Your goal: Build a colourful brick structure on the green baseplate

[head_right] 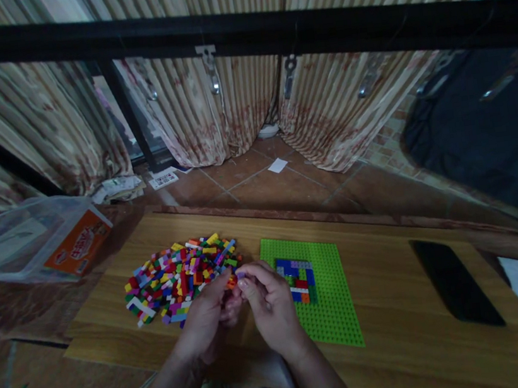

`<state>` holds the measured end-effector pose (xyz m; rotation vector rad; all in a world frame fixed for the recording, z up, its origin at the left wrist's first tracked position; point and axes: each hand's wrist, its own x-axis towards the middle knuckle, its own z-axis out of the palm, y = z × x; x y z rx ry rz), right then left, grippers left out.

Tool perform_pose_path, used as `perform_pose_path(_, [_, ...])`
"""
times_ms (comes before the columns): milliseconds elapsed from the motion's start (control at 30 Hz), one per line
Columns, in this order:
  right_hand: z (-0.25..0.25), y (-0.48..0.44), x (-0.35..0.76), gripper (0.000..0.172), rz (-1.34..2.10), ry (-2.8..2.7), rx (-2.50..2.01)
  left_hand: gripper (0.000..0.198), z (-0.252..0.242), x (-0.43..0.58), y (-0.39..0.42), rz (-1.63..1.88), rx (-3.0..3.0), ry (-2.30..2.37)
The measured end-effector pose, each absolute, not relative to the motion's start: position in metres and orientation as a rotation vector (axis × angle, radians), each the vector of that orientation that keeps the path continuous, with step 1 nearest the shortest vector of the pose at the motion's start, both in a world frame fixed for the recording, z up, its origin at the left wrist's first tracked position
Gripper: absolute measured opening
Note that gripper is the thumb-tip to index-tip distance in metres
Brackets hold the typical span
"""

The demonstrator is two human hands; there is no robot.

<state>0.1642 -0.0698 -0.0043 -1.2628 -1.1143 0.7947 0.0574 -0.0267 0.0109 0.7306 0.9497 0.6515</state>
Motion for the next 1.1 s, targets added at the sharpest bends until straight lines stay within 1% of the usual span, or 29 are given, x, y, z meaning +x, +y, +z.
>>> perform_pose_path(133, [-0.005, -0.067, 0.165, 0.014, 0.905, -0.896, -1.189, 0.046, 0.012, 0.058, -0.023, 0.668, 0.688, 0.923])
perform_pose_path(233, [-0.003, -0.064, 0.177, 0.014, 0.924, -0.657, -1.103, 0.045, 0.009, 0.055, -0.017, 0.693, 0.787, 0.968])
perform_pose_path(367, [0.004, -0.065, 0.205, 0.013, 0.887, -0.410, -1.048, 0.040, 0.000, 0.048, -0.009, 0.683, 1.246, 1.116])
perform_pose_path(500, [0.007, -0.071, 0.229, 0.019, 0.798, -0.297, -1.103, 0.030, -0.004, 0.049, -0.004, 0.548, 1.837, 1.367])
perform_pose_path(633, [0.007, -0.076, 0.239, 0.022, 0.792, -0.244, -1.146, 0.028, -0.006, 0.058, -0.006, 0.307, 2.215, 1.578])
perform_pose_path(767, [0.005, -0.080, 0.244, 0.025, 0.809, -0.270, -1.221, 0.030, -0.008, 0.067, -0.011, 0.144, 2.430, 1.650])
perform_pose_path(967, [-0.008, -0.083, 0.254, 0.025, 0.766, -0.428, -1.446, 0.034, -0.009, 0.077, -0.012, 0.075, 2.506, 1.662])
perform_pose_path(1100, [-0.009, -0.088, 0.260, 0.029, 0.741, -0.476, -1.512, 0.039, -0.009, 0.082, -0.012, 0.056, 2.507, 1.698])
